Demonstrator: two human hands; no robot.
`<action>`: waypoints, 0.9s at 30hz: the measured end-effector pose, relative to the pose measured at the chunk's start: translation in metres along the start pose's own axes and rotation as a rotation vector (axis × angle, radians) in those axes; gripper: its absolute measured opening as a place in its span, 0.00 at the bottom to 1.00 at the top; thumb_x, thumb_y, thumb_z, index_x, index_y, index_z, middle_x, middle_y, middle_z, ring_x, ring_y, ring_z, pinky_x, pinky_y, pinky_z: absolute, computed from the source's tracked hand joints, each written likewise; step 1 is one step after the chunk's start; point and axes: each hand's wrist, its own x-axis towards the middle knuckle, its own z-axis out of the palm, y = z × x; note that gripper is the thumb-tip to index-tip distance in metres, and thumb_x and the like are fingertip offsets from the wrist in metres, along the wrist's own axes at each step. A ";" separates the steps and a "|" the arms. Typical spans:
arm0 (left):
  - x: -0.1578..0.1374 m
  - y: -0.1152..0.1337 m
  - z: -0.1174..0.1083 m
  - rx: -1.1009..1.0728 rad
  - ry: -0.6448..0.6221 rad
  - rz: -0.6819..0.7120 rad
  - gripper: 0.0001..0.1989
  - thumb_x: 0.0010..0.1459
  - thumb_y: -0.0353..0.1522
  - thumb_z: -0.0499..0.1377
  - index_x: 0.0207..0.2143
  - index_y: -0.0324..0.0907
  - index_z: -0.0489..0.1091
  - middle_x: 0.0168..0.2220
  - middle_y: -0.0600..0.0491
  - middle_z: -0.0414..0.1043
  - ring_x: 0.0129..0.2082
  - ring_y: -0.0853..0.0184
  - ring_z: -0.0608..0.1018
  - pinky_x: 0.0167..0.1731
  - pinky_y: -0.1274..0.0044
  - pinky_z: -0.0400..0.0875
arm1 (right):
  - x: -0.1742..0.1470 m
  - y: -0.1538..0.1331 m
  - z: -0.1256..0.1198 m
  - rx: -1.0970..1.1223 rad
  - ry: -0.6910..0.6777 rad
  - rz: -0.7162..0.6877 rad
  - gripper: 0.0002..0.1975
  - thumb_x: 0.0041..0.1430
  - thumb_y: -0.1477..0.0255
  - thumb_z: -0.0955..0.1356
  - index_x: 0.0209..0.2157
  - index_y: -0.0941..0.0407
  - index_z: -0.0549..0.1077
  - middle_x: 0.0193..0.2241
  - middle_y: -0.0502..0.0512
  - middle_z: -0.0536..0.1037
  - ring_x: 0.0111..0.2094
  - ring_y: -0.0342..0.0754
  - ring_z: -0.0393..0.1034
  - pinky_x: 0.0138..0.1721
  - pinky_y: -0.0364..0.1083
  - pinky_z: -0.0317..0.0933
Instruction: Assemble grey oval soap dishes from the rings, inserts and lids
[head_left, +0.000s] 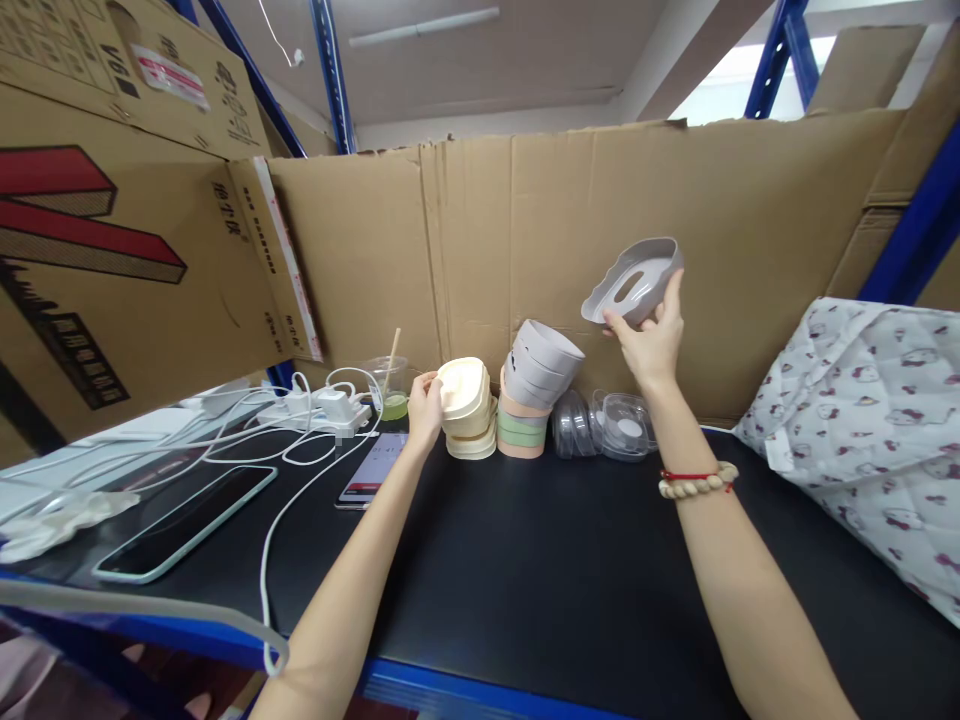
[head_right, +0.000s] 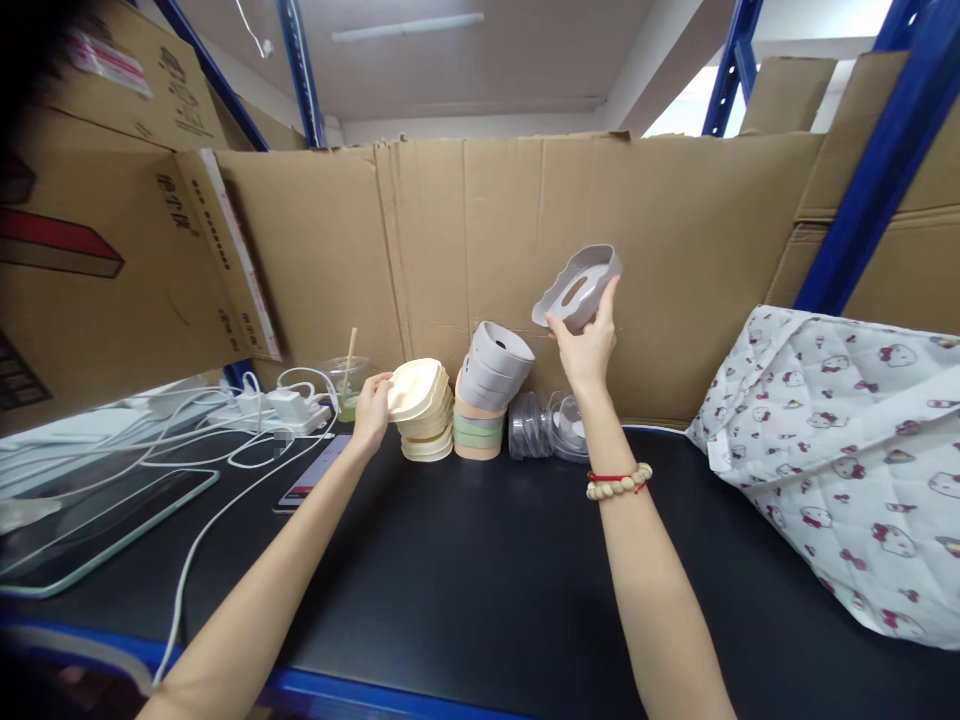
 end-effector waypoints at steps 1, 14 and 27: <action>0.000 0.000 0.000 -0.001 0.005 0.004 0.05 0.45 0.29 0.50 0.28 0.42 0.63 0.36 0.50 0.71 0.44 0.63 0.72 0.44 0.75 0.66 | -0.001 0.000 0.000 -0.075 0.013 -0.056 0.50 0.49 0.62 0.67 0.65 0.49 0.32 0.60 0.60 0.54 0.52 0.56 0.63 0.45 0.56 0.67; -0.004 0.005 0.001 0.032 0.021 -0.002 0.03 0.47 0.28 0.50 0.26 0.42 0.62 0.36 0.49 0.71 0.42 0.63 0.72 0.45 0.74 0.65 | -0.013 -0.022 0.006 -0.473 -0.217 -0.278 0.24 0.52 0.70 0.68 0.53 0.47 0.68 0.46 0.56 0.72 0.49 0.58 0.58 0.53 0.66 0.46; -0.001 -0.002 0.002 0.027 0.016 0.039 0.05 0.47 0.30 0.50 0.27 0.42 0.64 0.35 0.51 0.72 0.42 0.63 0.72 0.44 0.75 0.65 | -0.019 -0.021 0.018 -0.557 -0.211 -0.237 0.24 0.46 0.64 0.72 0.48 0.51 0.73 0.35 0.59 0.76 0.43 0.58 0.64 0.49 0.64 0.53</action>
